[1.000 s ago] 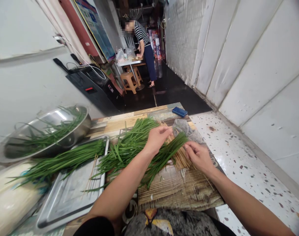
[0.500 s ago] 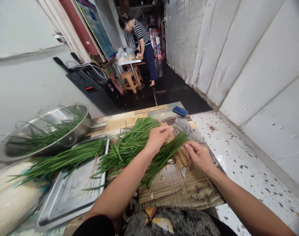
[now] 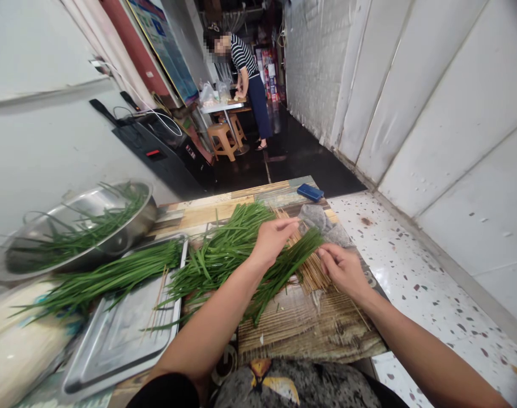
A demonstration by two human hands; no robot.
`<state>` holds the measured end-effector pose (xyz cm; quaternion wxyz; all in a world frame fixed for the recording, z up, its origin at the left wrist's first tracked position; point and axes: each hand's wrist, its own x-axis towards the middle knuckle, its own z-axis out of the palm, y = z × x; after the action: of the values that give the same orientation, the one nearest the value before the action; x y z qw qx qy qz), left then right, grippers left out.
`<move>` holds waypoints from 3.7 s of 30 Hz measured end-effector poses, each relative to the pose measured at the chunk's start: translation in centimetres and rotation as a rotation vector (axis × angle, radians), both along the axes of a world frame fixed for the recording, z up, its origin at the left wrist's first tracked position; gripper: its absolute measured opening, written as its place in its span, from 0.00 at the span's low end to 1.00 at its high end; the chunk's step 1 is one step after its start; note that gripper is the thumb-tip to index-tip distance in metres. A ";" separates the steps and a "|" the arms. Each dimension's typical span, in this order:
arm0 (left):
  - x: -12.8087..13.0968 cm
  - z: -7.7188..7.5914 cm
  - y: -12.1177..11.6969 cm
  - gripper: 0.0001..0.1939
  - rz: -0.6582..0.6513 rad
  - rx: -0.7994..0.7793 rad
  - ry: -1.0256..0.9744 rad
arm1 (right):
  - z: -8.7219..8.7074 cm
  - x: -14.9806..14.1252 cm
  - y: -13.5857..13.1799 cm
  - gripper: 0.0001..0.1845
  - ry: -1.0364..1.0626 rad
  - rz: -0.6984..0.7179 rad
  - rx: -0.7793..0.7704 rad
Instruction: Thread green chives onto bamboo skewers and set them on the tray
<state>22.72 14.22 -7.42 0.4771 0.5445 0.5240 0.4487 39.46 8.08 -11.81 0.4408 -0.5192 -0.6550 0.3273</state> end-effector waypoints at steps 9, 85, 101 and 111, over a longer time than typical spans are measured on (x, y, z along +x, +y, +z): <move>-0.1 -0.1 -0.2 0.15 -0.013 0.032 0.028 | 0.0 0.0 -0.1 0.13 0.021 0.014 -0.002; -1.9 0.3 1.0 0.11 -0.237 0.303 0.418 | 0.0 -0.2 -0.1 0.14 0.043 0.041 -0.026; -9.9 1.0 4.5 0.09 0.051 0.377 1.210 | -0.1 -0.1 0.0 0.15 -0.029 -0.017 0.001; -8.9 -0.5 6.2 0.09 -0.035 0.332 1.326 | -0.3 0.0 0.2 0.15 -0.034 -0.018 -0.014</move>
<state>13.82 20.38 -7.90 -0.0273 0.7785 0.6210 0.0868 39.44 8.24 -12.14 0.4290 -0.5336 -0.6554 0.3190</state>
